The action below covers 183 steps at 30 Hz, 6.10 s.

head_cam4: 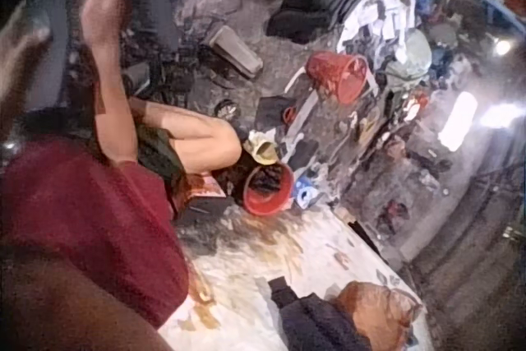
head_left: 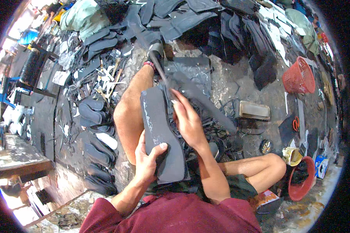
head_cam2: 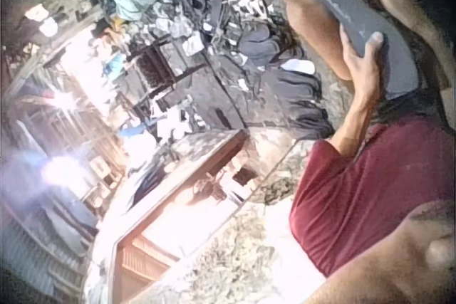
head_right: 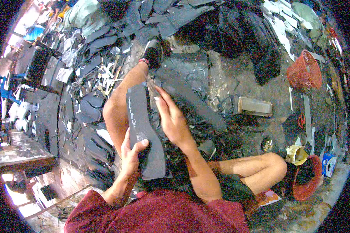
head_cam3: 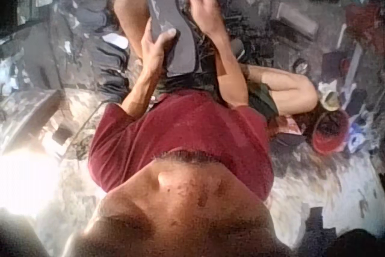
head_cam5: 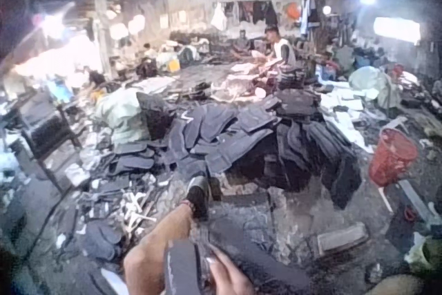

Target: The person sits on the floor and uses a curved knife to trim and shape black rubber shoe soles. They repeatedly pick up soles, cut along the edges, and place the trimmed pieces aside.

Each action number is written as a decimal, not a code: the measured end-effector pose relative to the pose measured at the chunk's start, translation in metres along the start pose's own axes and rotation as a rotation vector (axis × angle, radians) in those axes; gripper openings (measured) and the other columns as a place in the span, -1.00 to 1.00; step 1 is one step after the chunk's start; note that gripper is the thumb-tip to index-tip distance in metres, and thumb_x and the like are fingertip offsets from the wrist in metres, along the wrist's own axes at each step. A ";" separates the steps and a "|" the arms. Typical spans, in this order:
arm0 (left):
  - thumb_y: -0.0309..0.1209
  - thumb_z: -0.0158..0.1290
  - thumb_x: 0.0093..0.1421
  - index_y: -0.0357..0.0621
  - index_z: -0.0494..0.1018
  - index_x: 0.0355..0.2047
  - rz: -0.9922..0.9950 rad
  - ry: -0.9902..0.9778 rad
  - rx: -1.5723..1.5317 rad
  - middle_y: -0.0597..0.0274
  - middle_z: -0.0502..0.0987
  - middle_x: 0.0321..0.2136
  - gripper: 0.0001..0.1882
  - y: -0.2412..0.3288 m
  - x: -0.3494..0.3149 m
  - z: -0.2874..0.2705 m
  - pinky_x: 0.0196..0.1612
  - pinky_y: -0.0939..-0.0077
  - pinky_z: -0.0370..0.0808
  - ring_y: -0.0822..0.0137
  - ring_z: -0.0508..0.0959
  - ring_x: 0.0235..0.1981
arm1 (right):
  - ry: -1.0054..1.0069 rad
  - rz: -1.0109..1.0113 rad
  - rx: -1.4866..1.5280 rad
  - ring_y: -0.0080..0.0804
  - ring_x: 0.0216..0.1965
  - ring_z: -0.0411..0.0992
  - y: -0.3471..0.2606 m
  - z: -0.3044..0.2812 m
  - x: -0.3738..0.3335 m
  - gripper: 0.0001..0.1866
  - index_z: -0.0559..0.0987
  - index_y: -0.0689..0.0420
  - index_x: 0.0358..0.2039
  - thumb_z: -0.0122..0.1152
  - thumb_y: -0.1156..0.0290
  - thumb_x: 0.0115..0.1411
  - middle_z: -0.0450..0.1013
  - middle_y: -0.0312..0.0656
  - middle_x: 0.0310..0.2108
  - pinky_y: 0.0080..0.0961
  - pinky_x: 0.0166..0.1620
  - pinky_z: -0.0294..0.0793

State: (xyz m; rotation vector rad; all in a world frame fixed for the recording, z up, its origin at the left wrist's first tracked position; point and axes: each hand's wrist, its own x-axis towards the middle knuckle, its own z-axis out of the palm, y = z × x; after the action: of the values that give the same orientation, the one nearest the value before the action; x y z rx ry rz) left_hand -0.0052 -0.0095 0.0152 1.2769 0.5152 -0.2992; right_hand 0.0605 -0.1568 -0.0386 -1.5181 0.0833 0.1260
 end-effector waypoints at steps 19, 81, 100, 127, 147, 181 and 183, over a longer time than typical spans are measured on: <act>-0.18 0.17 0.24 -0.10 0.49 -0.09 -0.296 -0.279 -0.229 0.30 0.59 -0.30 -0.67 0.039 0.012 -0.057 -0.27 0.47 0.58 0.41 0.60 -0.34 | 0.073 -0.260 -0.615 -0.13 -0.18 0.37 0.044 -0.050 -0.190 -0.55 0.52 0.02 0.15 0.13 0.53 0.23 0.41 -0.07 -0.20 -0.27 -0.07 0.38; -0.46 0.21 0.21 -0.14 0.29 0.08 -0.001 -0.256 -0.515 0.17 0.53 -0.06 -0.53 0.028 0.018 0.053 -0.08 0.37 0.62 0.29 0.60 -0.08 | 0.315 -0.051 -0.045 -0.52 -0.40 0.38 -0.031 -0.049 -0.153 -0.55 0.39 0.22 0.27 0.01 0.42 0.39 0.48 -0.21 -0.34 -0.59 -0.24 0.43; -0.57 -0.06 -0.03 -0.28 0.32 0.00 -0.134 -0.178 -0.196 0.07 0.53 -0.19 -0.51 -0.017 -0.004 0.019 -0.10 0.31 0.63 0.20 0.60 -0.21 | 0.311 -0.328 -0.583 -0.21 -0.44 0.46 0.011 -0.019 -0.099 -0.48 0.55 -0.15 0.16 0.23 0.48 0.16 0.38 -0.22 -0.45 -0.29 -0.35 0.49; -0.22 0.21 0.25 -0.29 0.52 -0.06 -0.185 -0.396 -0.192 0.17 0.64 -0.23 -0.60 0.022 0.001 -0.038 -0.14 0.45 0.57 0.39 0.62 -0.25 | 0.151 -0.297 -0.653 -0.13 -0.34 0.47 0.017 -0.069 -0.199 -0.57 0.61 0.11 0.00 0.17 0.58 0.07 0.49 -0.11 -0.31 -0.28 -0.25 0.48; 0.08 -0.01 0.33 -0.23 0.23 0.33 -0.680 -1.041 -0.346 0.02 0.52 0.09 -0.24 -0.007 0.025 -0.050 0.06 0.20 0.48 0.17 0.57 0.02 | -0.268 -0.176 -0.414 -0.36 -0.51 0.35 -0.097 -0.126 -0.129 -0.55 0.54 0.16 0.14 0.15 0.53 0.20 0.40 -0.22 -0.51 -0.46 -0.38 0.32; -0.42 0.27 0.02 -0.25 0.40 0.00 -0.081 -0.115 -0.193 0.18 0.56 -0.20 -0.48 -0.036 0.015 0.012 -0.05 0.30 0.57 0.25 0.59 -0.17 | 0.099 -0.357 -0.542 -0.32 -0.49 0.41 -0.008 -0.059 -0.075 -0.64 0.57 0.13 0.08 0.12 0.54 0.27 0.40 -0.19 -0.47 -0.40 -0.42 0.40; -0.36 0.31 0.06 -0.12 0.52 -0.08 0.106 -0.379 -0.124 0.05 0.53 0.01 -0.60 -0.050 0.029 -0.012 0.08 0.24 0.48 0.20 0.55 -0.01 | 0.259 -0.431 -0.504 -0.47 -0.49 0.39 -0.007 -0.072 -0.079 -0.65 0.54 0.18 0.10 0.07 0.53 0.31 0.42 -0.24 -0.46 -0.49 -0.42 0.38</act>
State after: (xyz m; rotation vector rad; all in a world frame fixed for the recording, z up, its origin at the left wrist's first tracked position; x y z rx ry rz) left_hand -0.0076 -0.0101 -0.0440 1.0896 0.1402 -0.4034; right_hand -0.0154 -0.2316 -0.0253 -2.0127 -0.0777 -0.4249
